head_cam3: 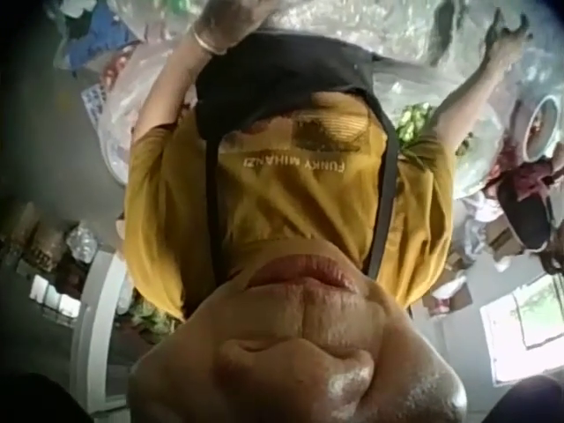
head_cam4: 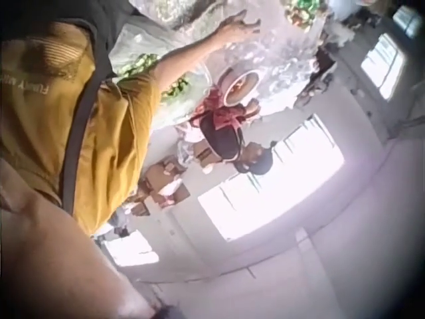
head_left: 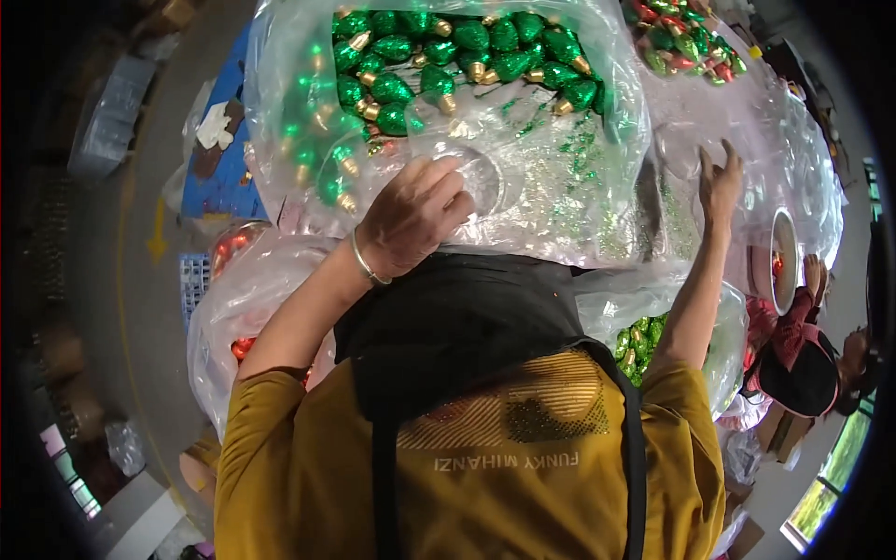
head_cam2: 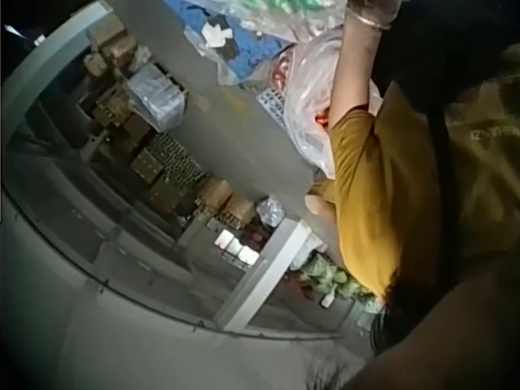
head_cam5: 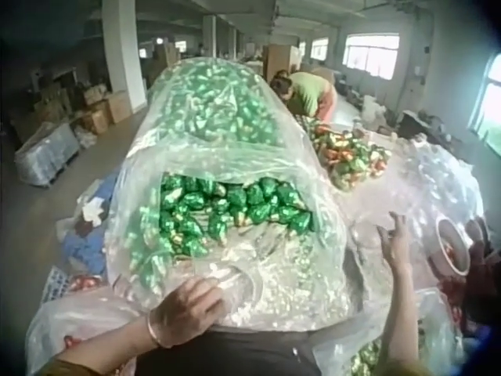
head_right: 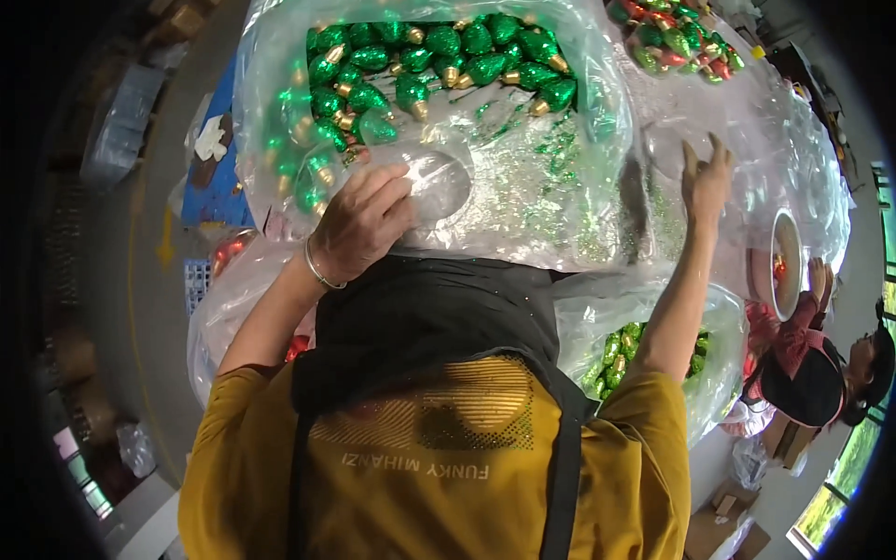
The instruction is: Sorting red and green foil-wrapped holiday decorations into separate bags.
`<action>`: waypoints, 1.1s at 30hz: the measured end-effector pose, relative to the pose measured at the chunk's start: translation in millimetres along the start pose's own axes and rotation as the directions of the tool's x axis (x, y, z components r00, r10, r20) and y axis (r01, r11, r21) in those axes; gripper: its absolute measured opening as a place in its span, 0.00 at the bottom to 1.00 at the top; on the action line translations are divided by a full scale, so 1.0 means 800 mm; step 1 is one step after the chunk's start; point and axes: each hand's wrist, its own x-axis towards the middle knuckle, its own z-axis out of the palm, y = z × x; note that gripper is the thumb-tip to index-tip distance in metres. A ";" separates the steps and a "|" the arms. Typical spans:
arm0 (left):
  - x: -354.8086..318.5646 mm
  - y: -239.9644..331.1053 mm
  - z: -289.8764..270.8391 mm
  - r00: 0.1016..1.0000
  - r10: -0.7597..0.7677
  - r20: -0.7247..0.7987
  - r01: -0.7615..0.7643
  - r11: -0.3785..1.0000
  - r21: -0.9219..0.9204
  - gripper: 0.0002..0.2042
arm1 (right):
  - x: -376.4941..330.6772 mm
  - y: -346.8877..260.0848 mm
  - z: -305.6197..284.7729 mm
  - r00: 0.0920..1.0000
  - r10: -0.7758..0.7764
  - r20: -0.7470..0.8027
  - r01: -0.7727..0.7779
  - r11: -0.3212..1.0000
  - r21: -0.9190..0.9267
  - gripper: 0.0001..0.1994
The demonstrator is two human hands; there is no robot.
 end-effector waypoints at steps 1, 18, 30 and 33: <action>-0.001 0.001 0.003 0.999 -0.037 -0.002 0.037 0.999 -0.032 0.04 | -0.019 -0.017 -0.017 0.998 0.058 -0.011 -0.057 0.993 0.099 0.19; -0.116 -0.009 -0.062 0.805 -0.520 -0.285 0.551 0.834 0.035 0.11 | -0.547 0.202 0.049 0.522 0.772 0.362 -0.652 0.635 -0.414 0.19; -0.643 0.171 0.049 -0.389 -0.893 -0.227 0.873 -0.279 -0.400 0.06 | -0.476 0.200 0.130 0.541 -0.318 0.778 0.281 0.941 0.190 0.20; -0.626 0.157 0.090 -0.196 -0.956 -0.217 0.975 -0.213 0.060 0.12 | -0.462 0.215 0.121 0.608 -0.319 0.727 0.266 0.945 0.192 0.20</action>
